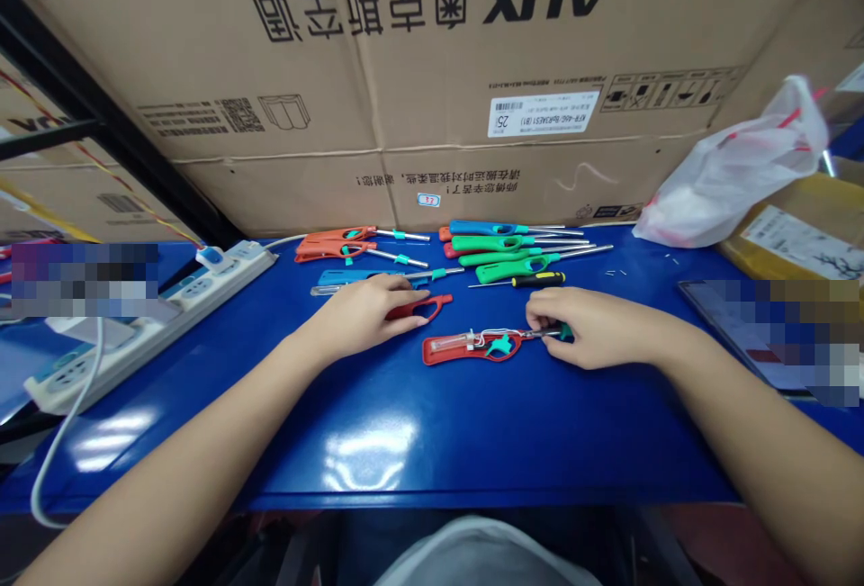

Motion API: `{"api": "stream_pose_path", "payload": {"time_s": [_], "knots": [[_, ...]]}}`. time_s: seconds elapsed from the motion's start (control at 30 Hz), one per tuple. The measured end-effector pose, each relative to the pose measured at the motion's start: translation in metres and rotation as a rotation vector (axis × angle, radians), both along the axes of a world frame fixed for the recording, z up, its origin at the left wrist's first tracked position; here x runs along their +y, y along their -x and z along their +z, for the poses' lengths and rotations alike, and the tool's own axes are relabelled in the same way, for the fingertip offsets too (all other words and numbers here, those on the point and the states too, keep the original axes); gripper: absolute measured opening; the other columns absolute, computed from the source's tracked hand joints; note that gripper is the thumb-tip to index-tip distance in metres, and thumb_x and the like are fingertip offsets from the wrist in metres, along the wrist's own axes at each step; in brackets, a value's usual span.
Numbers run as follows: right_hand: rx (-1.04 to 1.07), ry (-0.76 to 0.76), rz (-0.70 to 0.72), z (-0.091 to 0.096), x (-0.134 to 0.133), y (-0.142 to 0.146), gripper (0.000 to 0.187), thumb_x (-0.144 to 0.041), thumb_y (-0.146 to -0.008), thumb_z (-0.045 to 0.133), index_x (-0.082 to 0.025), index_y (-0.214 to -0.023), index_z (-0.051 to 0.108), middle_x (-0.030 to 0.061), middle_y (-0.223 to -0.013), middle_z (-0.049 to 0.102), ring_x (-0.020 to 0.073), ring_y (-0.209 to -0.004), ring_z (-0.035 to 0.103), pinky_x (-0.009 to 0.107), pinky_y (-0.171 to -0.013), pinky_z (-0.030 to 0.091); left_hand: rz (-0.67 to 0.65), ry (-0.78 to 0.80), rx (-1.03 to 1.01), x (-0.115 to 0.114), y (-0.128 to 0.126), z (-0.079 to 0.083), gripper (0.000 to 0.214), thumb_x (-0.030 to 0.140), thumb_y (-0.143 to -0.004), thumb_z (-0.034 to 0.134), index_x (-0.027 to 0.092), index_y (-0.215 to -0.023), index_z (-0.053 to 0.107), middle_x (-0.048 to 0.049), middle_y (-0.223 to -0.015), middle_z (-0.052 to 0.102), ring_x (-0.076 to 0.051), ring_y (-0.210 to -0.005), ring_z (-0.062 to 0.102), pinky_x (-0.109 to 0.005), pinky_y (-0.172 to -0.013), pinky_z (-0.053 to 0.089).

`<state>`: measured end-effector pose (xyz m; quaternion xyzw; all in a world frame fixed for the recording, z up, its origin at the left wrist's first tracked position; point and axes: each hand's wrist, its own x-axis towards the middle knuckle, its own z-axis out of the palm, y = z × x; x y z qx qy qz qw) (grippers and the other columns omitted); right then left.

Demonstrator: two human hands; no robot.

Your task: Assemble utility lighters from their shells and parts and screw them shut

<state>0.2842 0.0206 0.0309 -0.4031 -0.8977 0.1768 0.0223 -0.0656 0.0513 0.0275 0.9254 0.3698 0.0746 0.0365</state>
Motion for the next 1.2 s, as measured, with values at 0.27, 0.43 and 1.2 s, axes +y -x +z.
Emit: {"api": "stream_pose_path", "payload": {"time_s": [0.27,0.43,1.2], "knots": [[0.136,-0.061,0.079,-0.001,-0.006,0.018,0.024,-0.026,-0.092,0.060,-0.020,-0.115,0.064,0.0074,-0.110,0.065,0.0219,-0.095,0.061,0.035,-0.083,0.046,0.116,-0.179,0.016,0.018,0.022,0.001,0.048,0.033,-0.097,0.049,0.013,-0.139,0.062,-0.0176,-0.139,0.063,-0.035,-0.131,0.058,-0.051,-0.111,0.048],[0.194,0.042,0.125,-0.009,-0.009,0.033,0.017,-0.030,-0.098,0.056,-0.021,-0.108,0.066,0.0046,-0.101,0.065,0.0177,-0.085,0.060,0.030,-0.072,0.044,0.130,-0.020,0.086,0.035,0.043,-0.005,0.047,0.033,-0.099,0.042,0.015,-0.138,0.065,-0.0160,-0.140,0.064,-0.032,-0.128,0.061,-0.049,-0.111,0.049],[0.247,0.017,0.140,-0.010,-0.013,0.032,0.013,-0.021,-0.090,0.064,-0.021,-0.102,0.062,0.0036,-0.102,0.063,0.0153,-0.083,0.058,0.027,-0.073,0.045,-0.241,0.093,-0.310,-0.020,-0.034,-0.022,0.037,0.034,-0.105,0.053,0.016,-0.137,0.060,-0.0122,-0.122,0.070,-0.022,-0.111,0.067,-0.035,-0.097,0.055]]}}
